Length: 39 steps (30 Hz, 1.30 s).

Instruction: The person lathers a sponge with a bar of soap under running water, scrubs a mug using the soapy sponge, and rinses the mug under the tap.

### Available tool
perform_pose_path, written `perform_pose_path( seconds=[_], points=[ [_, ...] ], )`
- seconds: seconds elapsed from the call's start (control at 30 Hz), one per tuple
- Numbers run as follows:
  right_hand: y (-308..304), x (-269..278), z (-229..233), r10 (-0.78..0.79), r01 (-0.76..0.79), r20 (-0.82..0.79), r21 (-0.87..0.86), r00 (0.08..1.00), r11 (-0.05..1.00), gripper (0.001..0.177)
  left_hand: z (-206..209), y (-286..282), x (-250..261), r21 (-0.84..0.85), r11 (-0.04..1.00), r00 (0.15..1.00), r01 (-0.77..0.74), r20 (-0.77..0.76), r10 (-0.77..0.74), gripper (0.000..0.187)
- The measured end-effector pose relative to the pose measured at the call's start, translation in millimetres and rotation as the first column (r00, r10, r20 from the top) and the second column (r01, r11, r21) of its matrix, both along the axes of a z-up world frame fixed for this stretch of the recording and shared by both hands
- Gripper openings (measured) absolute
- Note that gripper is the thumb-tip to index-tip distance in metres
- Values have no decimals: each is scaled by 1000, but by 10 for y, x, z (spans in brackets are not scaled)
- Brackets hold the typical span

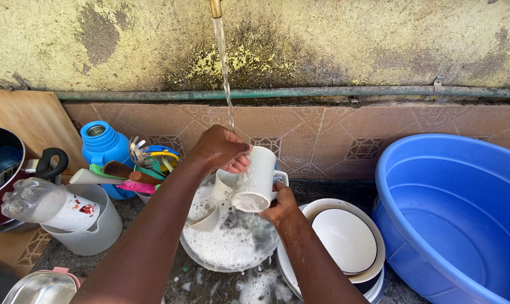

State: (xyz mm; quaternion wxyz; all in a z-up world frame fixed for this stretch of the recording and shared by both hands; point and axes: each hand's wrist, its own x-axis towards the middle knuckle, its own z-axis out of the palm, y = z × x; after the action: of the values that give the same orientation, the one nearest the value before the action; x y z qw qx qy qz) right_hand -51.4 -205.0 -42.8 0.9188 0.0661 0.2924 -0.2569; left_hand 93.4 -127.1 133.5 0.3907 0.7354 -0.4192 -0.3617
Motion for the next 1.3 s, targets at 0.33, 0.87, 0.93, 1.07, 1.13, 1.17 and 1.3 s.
perform_pose_path(
  seconds=[0.33,0.87,0.93,1.07,1.13,1.17,1.3],
  points=[
    [42,257,59,94,-85,199,-51,975,995,38,135,95,-62,-150,983,979,-102,-191,73,22],
    [-34,332,109,98,-99,-13,-74,995,992,43,180,138,-56,-273,933,971,-235,-99,216,18],
    [18,318,-64,111,-111,-7,-130,994,985,39,176,159,1,-187,972,951,-143,-298,83,17],
    [72,341,-464,-23,-53,-198,-368,980,928,47,102,79,-15,-309,911,958,-271,-176,225,16],
    [62,371,-633,-104,-26,-248,-470,963,882,46,76,87,12,-205,965,971,-165,-204,123,15],
    [71,388,-695,-183,-13,-288,-566,940,825,45,47,101,16,-202,965,970,-170,-207,127,15],
    [74,393,-715,-237,9,-315,-585,919,811,47,-49,141,41,-252,948,964,-196,-229,139,15]
  ],
)
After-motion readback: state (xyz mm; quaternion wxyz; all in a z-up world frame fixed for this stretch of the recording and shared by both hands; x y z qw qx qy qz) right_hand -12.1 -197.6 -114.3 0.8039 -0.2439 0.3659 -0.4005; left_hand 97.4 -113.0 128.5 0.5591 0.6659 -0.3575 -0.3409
